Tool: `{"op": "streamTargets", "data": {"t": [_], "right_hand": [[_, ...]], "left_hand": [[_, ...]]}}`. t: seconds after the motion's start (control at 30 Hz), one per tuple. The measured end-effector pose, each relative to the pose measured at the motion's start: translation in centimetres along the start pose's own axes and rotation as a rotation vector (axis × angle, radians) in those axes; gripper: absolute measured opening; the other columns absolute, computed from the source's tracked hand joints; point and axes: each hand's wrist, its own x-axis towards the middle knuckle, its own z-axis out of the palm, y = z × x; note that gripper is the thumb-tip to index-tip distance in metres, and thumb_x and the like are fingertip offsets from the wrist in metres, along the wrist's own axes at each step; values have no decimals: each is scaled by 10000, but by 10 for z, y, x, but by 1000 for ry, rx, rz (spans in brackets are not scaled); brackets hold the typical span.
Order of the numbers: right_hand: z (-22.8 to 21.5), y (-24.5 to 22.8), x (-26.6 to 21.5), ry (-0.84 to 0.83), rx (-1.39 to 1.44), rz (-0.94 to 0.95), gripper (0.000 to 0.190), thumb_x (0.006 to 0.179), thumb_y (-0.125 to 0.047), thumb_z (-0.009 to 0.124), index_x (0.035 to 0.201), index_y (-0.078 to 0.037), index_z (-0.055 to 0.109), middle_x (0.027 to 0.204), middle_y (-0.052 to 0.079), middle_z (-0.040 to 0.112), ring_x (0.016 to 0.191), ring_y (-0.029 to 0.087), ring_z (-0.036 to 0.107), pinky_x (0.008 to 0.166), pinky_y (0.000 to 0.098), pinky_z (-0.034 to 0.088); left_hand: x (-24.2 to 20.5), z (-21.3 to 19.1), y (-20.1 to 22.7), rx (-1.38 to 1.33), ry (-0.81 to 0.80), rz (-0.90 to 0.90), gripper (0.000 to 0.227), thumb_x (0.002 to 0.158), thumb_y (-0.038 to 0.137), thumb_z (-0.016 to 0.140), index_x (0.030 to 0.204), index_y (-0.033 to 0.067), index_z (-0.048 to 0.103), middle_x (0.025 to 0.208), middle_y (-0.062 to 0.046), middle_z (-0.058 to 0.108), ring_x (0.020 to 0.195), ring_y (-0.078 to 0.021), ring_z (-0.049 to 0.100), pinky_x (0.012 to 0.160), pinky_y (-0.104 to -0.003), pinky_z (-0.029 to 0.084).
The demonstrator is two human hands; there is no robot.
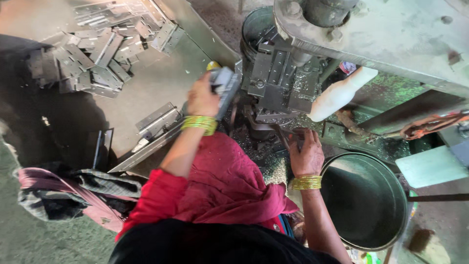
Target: The person operates a manual metal punching machine, repeatedly placing metal hinge blanks into the die, pulling the lever to punch holes, and then removing the finished pieces. The processed metal pieces are placed onto a nearby metal tray.
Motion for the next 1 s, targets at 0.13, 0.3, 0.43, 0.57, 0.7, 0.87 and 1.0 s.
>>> {"op": "streamTargets", "data": {"t": [0.13, 0.3, 0.43, 0.57, 0.7, 0.87, 1.0], "right_hand": [[-1, 5, -5, -43, 13, 27, 251, 873, -136, 660, 1115, -72, 658, 1117, 170, 684, 1046, 396, 664, 876, 494, 520], [0, 4, -1, -129, 58, 138, 262, 841, -156, 668, 1099, -111, 660, 1097, 127, 721, 1032, 357, 700, 854, 485, 527], [17, 22, 5, -278, -6, 114, 346, 901, -283, 686, 1178, -88, 611, 1082, 167, 722, 1002, 420, 683, 822, 529, 515], [52, 68, -9, -546, -87, 255, 516, 955, -450, 664, 1268, -59, 538, 1018, 257, 712, 969, 478, 678, 815, 565, 517], [115, 108, -73, -520, -27, 378, 601, 899, -516, 648, 1280, -60, 555, 1027, 298, 709, 997, 502, 672, 860, 574, 518], [148, 135, -103, -552, 27, 428, 540, 881, -469, 676, 1206, -44, 597, 1060, 310, 696, 1049, 518, 645, 876, 577, 508], [118, 135, -62, -549, -49, 320, 500, 885, -473, 693, 1081, -20, 616, 1039, 287, 707, 1029, 509, 655, 857, 576, 509]], "left_hand": [[-20, 81, 117, -113, -118, 78, 583, 805, 9, 680, 1379, 34, 580, 1130, -217, 684, 1096, -417, 649, 978, -501, 521], [-57, 78, 134, 288, -248, 314, 295, 846, 125, 641, 1116, 49, 730, 1442, -172, 567, 1374, -377, 460, 1003, -461, 454], [-63, 76, 137, 406, -533, 347, 377, 891, 341, 601, 1096, 62, 751, 1473, -174, 506, 1447, -306, 336, 1018, -469, 350], [-35, 92, 148, 509, -525, 331, 326, 942, 290, 560, 1113, 87, 748, 1438, -140, 563, 1419, -262, 404, 1034, -442, 374], [-26, 105, 144, 503, -498, 329, 323, 970, 258, 532, 1146, 82, 739, 1430, -139, 585, 1446, -263, 398, 1068, -436, 359], [-38, 98, 124, 504, -444, 365, 326, 1005, 217, 498, 1187, 76, 728, 1421, -138, 613, 1480, -264, 391, 1111, -429, 340], [-23, 101, 136, 527, -455, 385, 331, 1033, 185, 470, 1220, 71, 719, 1413, -137, 636, 1508, -265, 386, 1145, -424, 325]]}}
